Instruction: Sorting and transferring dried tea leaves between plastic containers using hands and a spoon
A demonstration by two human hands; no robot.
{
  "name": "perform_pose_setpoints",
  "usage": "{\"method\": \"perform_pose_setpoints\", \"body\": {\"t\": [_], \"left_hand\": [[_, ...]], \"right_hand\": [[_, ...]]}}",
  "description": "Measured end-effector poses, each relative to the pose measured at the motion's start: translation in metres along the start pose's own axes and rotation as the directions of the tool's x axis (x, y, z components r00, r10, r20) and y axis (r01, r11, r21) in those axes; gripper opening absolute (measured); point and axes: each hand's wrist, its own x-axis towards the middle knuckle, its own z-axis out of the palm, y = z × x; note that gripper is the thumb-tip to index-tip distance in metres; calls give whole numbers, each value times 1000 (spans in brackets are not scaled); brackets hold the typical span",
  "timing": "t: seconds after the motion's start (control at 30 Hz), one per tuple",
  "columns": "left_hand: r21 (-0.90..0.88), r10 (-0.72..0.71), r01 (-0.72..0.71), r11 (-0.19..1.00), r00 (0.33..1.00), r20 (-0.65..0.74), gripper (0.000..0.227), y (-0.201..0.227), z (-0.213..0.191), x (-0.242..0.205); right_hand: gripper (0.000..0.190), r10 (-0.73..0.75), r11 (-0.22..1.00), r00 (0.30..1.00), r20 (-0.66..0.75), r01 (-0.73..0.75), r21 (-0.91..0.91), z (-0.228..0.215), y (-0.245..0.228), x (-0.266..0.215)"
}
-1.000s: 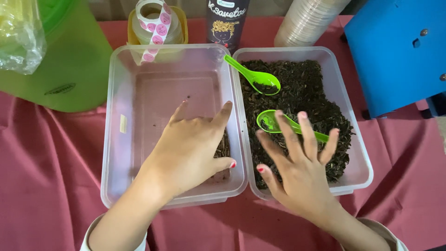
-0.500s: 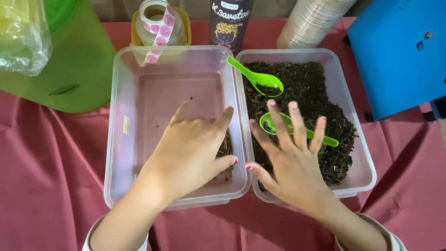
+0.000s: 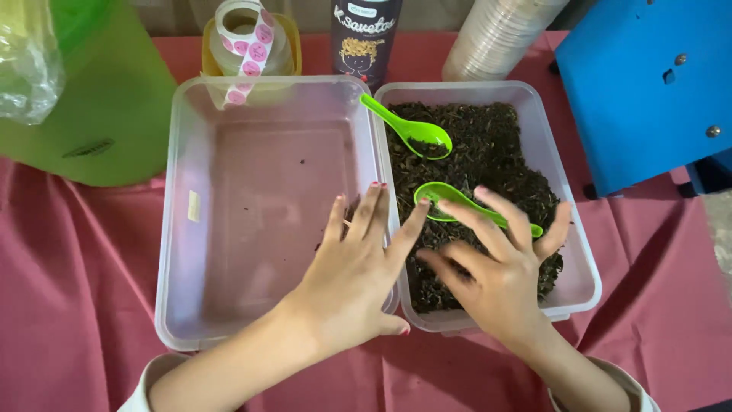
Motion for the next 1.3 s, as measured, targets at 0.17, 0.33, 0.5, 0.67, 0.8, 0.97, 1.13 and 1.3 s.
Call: {"method": "perform_pose_setpoints", "body": {"t": [0.17,0.33,0.5,0.67,0.8,0.97,1.13,1.3], "left_hand": [[-34,-20,23,999,997,75,190,-10,22,8],[-46,-27,31,998,994,103,179,-14,21,6],[-78,-104,151,985,899,425,160,-8,-13,14],[-70,-110,164,984,867,486,164,-6,-24,13],[-149,-68,154,977,883,464,164,-11,-25,10],[-140,-45,119,983,894,447,164,-12,-19,6],[-28,-6,19,999,912,410,155,-14,-13,3],[-77,-4,37,996,922,388,158,-17,-16,3]], "right_hand": [[49,-46,981,978,202,6,192,-7,-8,-8],[74,-91,972,907,411,-8,234,-1,-12,-24],[62,-142,979,899,415,65,195,-2,-7,-27],[72,-118,992,878,463,83,96,-17,5,-32],[62,-145,987,877,458,159,8,-29,-11,-36],[45,-286,920,894,346,155,359,-19,-64,-71],[45,-123,914,932,341,-27,404,-3,-77,-75],[70,-143,847,849,509,-161,507,29,-83,-98]]}}
